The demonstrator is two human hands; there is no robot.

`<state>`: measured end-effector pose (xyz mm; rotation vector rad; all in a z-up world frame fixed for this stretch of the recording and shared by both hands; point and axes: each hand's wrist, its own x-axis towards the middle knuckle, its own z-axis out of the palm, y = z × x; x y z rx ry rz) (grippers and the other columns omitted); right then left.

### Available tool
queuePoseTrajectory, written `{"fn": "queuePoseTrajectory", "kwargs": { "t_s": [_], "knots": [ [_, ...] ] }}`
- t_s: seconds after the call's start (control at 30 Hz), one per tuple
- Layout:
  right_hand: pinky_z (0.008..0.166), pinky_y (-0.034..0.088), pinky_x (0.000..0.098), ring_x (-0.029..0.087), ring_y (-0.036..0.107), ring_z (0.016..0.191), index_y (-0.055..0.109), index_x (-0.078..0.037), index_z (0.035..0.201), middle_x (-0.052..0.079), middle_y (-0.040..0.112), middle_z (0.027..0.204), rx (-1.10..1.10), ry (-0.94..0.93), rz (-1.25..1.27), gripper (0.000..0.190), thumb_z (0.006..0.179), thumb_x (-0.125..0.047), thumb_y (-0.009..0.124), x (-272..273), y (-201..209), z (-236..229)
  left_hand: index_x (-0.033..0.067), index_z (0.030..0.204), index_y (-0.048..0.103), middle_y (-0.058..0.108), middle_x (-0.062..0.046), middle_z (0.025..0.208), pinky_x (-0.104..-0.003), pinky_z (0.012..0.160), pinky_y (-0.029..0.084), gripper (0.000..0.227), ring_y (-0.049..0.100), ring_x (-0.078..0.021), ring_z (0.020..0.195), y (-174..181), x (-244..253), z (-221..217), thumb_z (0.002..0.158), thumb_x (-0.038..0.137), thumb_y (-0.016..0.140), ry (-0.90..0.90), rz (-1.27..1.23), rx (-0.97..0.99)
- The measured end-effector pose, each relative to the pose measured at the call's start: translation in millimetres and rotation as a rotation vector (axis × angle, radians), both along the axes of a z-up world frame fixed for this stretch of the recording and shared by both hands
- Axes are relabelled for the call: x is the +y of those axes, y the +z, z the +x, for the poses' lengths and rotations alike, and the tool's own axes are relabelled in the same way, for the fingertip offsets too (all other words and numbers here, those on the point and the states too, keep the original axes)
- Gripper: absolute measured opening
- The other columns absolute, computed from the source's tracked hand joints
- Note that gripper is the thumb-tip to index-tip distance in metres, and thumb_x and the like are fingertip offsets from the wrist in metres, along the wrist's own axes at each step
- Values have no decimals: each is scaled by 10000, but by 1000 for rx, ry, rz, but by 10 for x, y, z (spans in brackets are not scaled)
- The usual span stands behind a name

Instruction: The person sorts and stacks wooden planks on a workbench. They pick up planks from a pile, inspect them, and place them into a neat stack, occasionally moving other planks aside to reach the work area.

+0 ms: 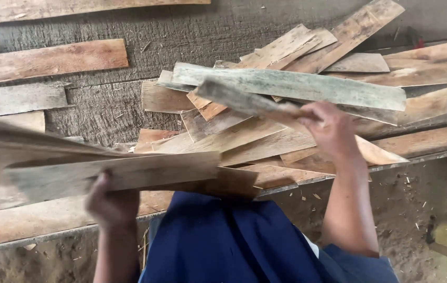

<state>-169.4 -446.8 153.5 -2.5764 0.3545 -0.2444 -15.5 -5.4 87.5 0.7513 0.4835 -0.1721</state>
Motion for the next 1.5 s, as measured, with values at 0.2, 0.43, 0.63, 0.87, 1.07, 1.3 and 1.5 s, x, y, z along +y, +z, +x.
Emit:
{"fn": "queuePoseTrajectory", "kwargs": {
  "t_s": [0.2, 0.43, 0.63, 0.87, 1.07, 1.3, 1.5],
  "knots": [
    [838, 554, 340, 182, 723, 912, 741, -127, 1002, 53, 730, 910, -67, 87, 299, 132, 904, -75, 813, 535, 683, 528, -112, 1248, 606, 660, -334, 1172, -699, 1013, 449, 432, 671, -473, 1097, 625, -961, -354, 857, 61, 673, -230, -89, 25],
    [885, 570, 456, 361, 738, 927, 769, -80, 1064, 168, 771, 965, -61, 424, 417, 228, 876, 24, 692, 1227, 527, 870, -15, 1382, 548, 649, -243, 1281, -608, 942, 545, 552, 643, -415, 1183, 223, -1123, -517, 918, 250, 689, -528, -15, -217],
    [929, 541, 388, 211, 711, 978, 751, -170, 1138, 72, 751, 1008, -147, 132, 373, 164, 987, -113, 721, 690, 741, 646, 28, 1440, 499, 612, -227, 1296, -645, 952, 525, 572, 639, -416, 1172, 112, -959, -532, 916, 165, 686, -465, -9, -77],
    [1016, 551, 395, 281, 694, 1082, 706, -158, 1239, 115, 714, 1153, -528, 360, 414, 215, 1031, -121, 667, 1654, 805, 1053, 46, 1412, 506, 596, -191, 1263, -582, 929, 524, 527, 608, -298, 1090, -1035, -703, -652, 947, 219, 684, -454, 20, -74],
    [1252, 332, 465, 336, 453, 1475, 428, -103, 1532, 172, 468, 1576, -187, 533, 244, 470, 1083, -161, 557, 1493, 448, 756, 82, 1474, 480, 505, -350, 1343, -509, 1148, 446, 570, 564, -517, 1280, -652, -488, -639, 950, 13, 693, -464, 1174, -1128],
    [931, 599, 310, 242, 660, 1008, 654, 49, 1206, 165, 682, 1095, 60, -108, 201, 249, 976, 90, 567, 375, 332, -209, 144, 1100, 713, 722, -33, 1016, -330, 817, 547, 263, 680, -210, 964, 338, -247, -224, 892, 289, 646, -83, 33, 86],
    [1140, 394, 418, 226, 449, 1301, 643, -111, 1257, 35, 574, 1324, 424, -82, 81, 397, 876, -1, 635, 545, -176, -403, 179, 1117, 790, 747, -2, 1065, -381, 881, 582, 340, 695, -228, 1069, 679, 110, 17, 886, 331, 593, 135, 277, -253]
  ]
}}
